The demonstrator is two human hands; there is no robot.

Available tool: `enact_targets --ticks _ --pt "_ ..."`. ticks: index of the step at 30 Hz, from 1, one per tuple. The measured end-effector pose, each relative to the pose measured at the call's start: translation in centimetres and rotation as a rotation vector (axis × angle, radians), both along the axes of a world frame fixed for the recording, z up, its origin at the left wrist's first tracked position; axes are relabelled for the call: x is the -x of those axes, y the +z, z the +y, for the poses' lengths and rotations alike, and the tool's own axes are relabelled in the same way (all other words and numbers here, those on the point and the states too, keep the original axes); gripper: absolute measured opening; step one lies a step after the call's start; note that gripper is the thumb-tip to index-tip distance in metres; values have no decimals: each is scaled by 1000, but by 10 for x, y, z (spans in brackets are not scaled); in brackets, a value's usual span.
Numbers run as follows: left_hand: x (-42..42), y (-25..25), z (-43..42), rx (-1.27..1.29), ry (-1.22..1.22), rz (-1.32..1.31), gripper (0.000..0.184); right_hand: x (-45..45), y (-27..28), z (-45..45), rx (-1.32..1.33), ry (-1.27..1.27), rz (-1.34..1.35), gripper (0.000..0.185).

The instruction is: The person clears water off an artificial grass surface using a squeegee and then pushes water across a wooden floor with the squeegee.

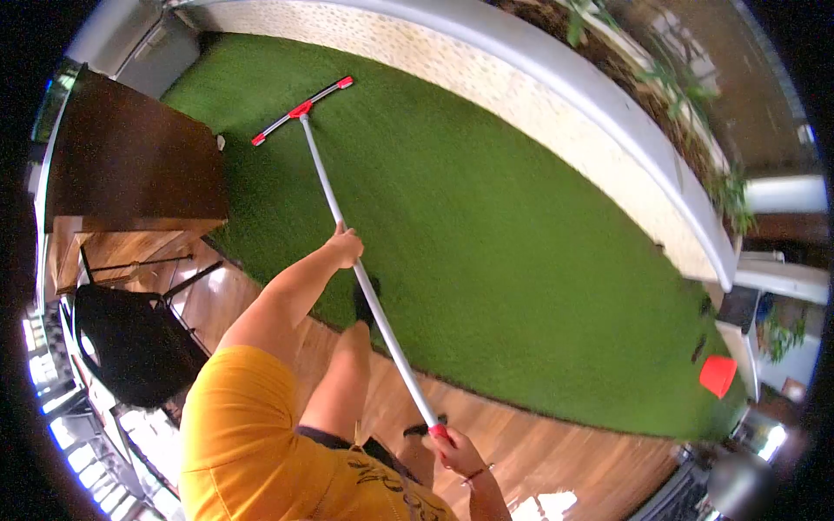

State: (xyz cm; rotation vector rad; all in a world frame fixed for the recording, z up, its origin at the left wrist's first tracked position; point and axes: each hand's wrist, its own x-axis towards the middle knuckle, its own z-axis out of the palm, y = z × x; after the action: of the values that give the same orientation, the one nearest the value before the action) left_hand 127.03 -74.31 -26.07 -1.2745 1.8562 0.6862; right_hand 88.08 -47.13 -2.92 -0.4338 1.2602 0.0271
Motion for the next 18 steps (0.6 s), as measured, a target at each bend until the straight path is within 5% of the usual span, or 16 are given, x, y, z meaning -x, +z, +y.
enact_targets --ticks 6,10,13,15,18 --pt "284 73 236 -191 -154 315 26 204 185 252 -192 -288 271 21" --pt "480 190 411 -223 -271 584 19 303 376 419 -219 -274 633 22" --pt "600 242 529 -311 -418 1002 16 322 509 472 -392 -327 824 27" --pt "638 313 552 -500 -446 937 16 327 571 493 -410 -295 958 28" --pt "674 336 580 -441 -491 1038 18 331 612 487 -367 -232 1090 29"
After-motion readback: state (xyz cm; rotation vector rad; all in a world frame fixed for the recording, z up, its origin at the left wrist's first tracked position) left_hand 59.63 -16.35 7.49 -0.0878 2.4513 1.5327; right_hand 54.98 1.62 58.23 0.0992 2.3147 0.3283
